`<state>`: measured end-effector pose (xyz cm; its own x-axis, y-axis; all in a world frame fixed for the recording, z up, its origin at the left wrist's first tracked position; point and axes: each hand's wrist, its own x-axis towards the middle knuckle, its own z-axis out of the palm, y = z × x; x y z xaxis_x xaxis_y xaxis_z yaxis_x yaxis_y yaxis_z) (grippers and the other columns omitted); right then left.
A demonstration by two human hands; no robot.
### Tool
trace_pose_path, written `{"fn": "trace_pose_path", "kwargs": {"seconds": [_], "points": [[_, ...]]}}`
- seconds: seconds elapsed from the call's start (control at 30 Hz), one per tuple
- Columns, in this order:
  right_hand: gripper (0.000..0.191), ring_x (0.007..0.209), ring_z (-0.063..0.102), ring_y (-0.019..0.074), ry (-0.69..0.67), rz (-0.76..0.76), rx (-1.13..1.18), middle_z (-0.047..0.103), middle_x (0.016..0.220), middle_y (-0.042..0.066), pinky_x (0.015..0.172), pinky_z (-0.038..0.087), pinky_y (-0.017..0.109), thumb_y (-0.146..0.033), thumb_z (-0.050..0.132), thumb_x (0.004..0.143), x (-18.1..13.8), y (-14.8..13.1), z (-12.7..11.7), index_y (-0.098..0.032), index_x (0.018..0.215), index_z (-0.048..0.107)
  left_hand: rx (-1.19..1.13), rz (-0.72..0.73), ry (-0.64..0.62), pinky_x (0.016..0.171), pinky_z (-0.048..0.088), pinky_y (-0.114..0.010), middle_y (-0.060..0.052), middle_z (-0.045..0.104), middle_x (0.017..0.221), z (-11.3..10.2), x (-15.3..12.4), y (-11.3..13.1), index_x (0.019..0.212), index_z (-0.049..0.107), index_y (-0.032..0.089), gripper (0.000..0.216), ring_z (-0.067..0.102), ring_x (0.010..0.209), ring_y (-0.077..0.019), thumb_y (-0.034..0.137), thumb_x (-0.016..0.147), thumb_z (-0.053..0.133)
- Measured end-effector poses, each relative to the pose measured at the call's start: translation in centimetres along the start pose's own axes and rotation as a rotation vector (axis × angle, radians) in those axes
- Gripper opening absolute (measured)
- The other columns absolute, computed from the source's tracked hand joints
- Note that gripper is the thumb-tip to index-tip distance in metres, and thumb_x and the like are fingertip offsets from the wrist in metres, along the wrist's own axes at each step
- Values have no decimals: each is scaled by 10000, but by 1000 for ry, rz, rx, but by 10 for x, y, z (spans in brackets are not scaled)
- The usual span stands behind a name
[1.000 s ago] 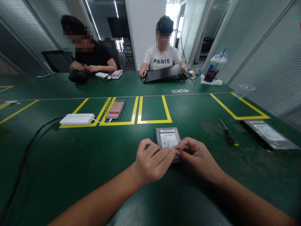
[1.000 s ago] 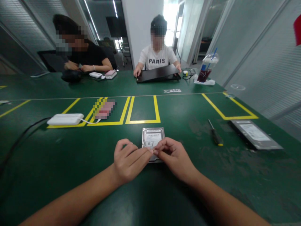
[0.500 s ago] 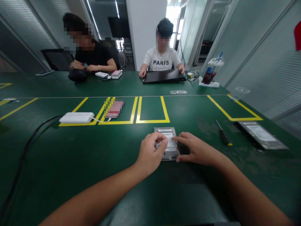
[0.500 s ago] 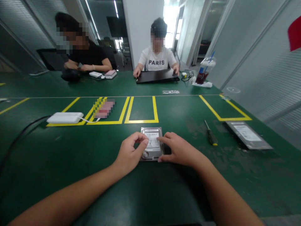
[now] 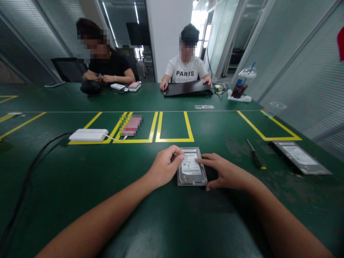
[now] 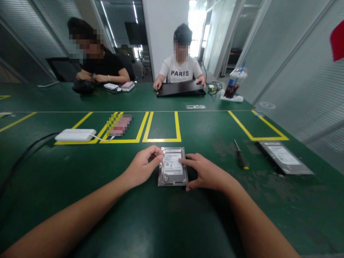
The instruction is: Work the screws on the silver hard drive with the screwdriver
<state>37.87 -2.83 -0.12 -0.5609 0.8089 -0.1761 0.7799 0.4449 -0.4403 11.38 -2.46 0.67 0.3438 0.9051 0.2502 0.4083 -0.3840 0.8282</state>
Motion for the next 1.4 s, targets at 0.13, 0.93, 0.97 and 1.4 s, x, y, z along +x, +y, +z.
{"fn": "trace_pose_path", "kwargs": {"seconds": [0.13, 0.93, 0.97, 1.4], "points": [[968, 1365, 414, 342, 22, -17, -9, 402, 1514, 161, 1132, 375, 524, -505, 841, 640, 1, -3, 1, -261, 1485, 438, 93, 39, -68, 694, 443, -280, -7, 637, 828, -19, 9, 1, 890, 612, 168, 103, 592, 762, -157, 213, 935, 531], [902, 1289, 444, 342, 227, -271, 20, 482, 1445, 181, 1083, 373, 566, -630, 763, 688, 21, -12, 32, -208, 1437, 489, 573, 362, -442, 837, 445, -343, -50, 654, 930, -12, 24, 6, 935, 627, 171, 96, 596, 894, -214, 180, 952, 533], [896, 1279, 450, 339, 230, -273, 23, 489, 1436, 178, 1077, 382, 561, -639, 759, 687, 22, -13, 33, -213, 1431, 494, 579, 359, -444, 826, 449, -340, -50, 654, 925, -11, 25, 6, 932, 631, 170, 98, 599, 885, -214, 177, 949, 535], [966, 1213, 474, 307, 256, -293, 6, 545, 1360, 163, 1060, 402, 491, -687, 745, 669, 24, -10, 30, -159, 1424, 455, 670, 388, -477, 809, 458, -330, -61, 653, 902, -1, 40, -3, 892, 681, 170, 103, 602, 892, -226, 178, 929, 584]]}}
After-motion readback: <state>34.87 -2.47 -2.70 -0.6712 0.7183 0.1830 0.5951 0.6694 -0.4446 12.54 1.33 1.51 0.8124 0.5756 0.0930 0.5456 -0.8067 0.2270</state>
